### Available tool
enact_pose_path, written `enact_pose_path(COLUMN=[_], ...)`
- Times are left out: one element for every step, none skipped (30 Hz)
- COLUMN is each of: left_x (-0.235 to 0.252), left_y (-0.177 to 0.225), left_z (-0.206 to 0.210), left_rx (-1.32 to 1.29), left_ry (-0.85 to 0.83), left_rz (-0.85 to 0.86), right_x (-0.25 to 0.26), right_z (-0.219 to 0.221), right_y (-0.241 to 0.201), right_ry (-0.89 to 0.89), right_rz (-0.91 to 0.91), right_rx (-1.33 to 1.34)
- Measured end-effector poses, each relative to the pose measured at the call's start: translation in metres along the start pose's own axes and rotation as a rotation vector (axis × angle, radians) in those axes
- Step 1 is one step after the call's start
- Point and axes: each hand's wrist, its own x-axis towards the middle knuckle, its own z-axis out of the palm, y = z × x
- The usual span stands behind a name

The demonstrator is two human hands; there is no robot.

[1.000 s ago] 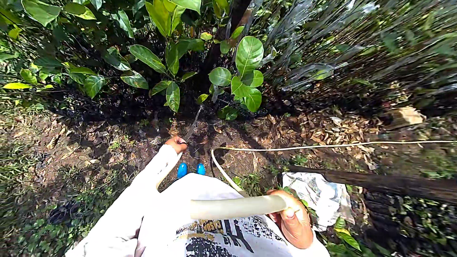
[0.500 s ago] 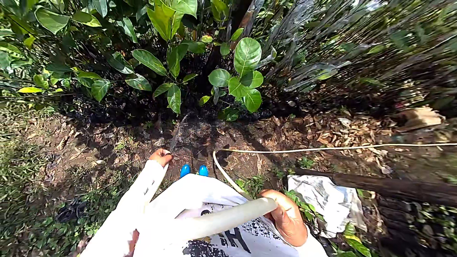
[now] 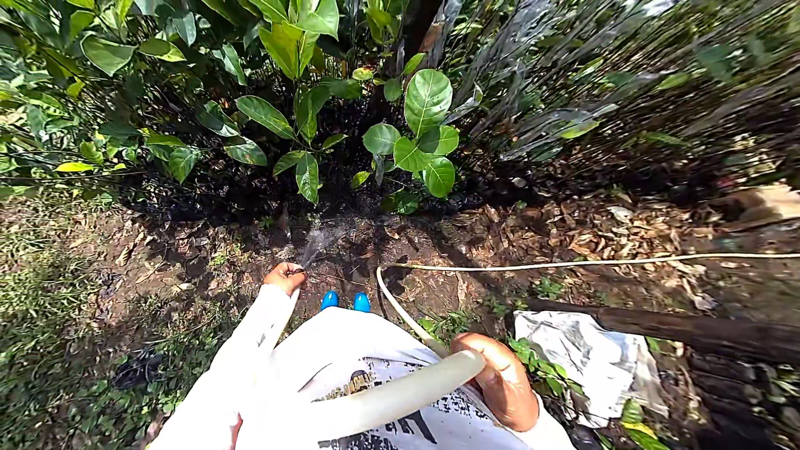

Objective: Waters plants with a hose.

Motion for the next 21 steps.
enact_pose_path(left_x=[0.001,0.001,0.001,0.001,0.002,0.005,0.008,0.014,0.018,0.020,0.021,0.023,0.026,0.028,0.031,0.034,0.037,0.039,0.041,0.041,0.040], left_y=[0.002,0.006,0.009,0.014,0.018,0.021,0.023,0.024,0.027,0.031,0.036,0.042,0.046,0.050,0.052,0.055,0.058,0.060,0.062,0.065,0.067], left_z=[0.003,0.005,0.008,0.011,0.014,0.016,0.018,0.019,0.021,0.023,0.025,0.027,0.029,0.031,0.033,0.035,0.036,0.038,0.039,0.041,0.044], left_rx=[0.010,0.019,0.031,0.047,0.064,0.078,0.087,0.091,0.092,0.094,0.099,0.106,0.117,0.122,0.125,0.125,0.127,0.131,0.129,0.122,0.115], left_ry=[-0.001,-0.008,-0.011,-0.009,-0.001,0.008,0.013,0.021,0.025,0.035,0.045,0.049,0.056,0.061,0.062,0.061,0.065,0.071,0.076,0.080,0.079], left_rz=[0.004,0.010,0.014,0.018,0.023,0.031,0.048,0.069,0.086,0.095,0.101,0.107,0.119,0.127,0.136,0.141,0.145,0.148,0.149,0.151,0.150], right_x=[-0.001,-0.002,-0.003,-0.004,-0.005,-0.006,-0.007,-0.009,-0.010,-0.011,-0.012,-0.014,-0.015,-0.016,-0.017,-0.017,-0.018,-0.018,-0.019,-0.019,-0.019], right_z=[-0.001,-0.003,-0.004,-0.006,-0.008,-0.009,-0.011,-0.013,-0.014,-0.016,-0.018,-0.020,-0.021,-0.023,-0.025,-0.027,-0.028,-0.030,-0.031,-0.032,-0.034], right_y=[0.000,0.000,0.000,0.000,0.000,0.000,-0.001,-0.001,-0.001,0.000,0.000,0.000,0.000,0.000,0.000,0.000,0.000,0.000,0.000,0.000,0.000], right_ry=[0.004,0.008,0.012,0.016,0.023,0.031,0.042,0.050,0.060,0.071,0.079,0.085,0.090,0.094,0.098,0.104,0.109,0.117,0.124,0.131,0.134], right_rz=[-0.004,-0.009,-0.015,-0.021,-0.027,-0.027,-0.025,-0.025,-0.024,-0.025,-0.024,-0.022,-0.022,-0.023,-0.022,-0.022,-0.024,-0.024,-0.023,-0.022,-0.023], right_rx=[0.011,0.016,0.017,0.012,0.017,0.024,0.030,0.036,0.039,0.040,0.039,0.039,0.041,0.043,0.042,0.042,0.049,0.059,0.066,0.069,0.071])
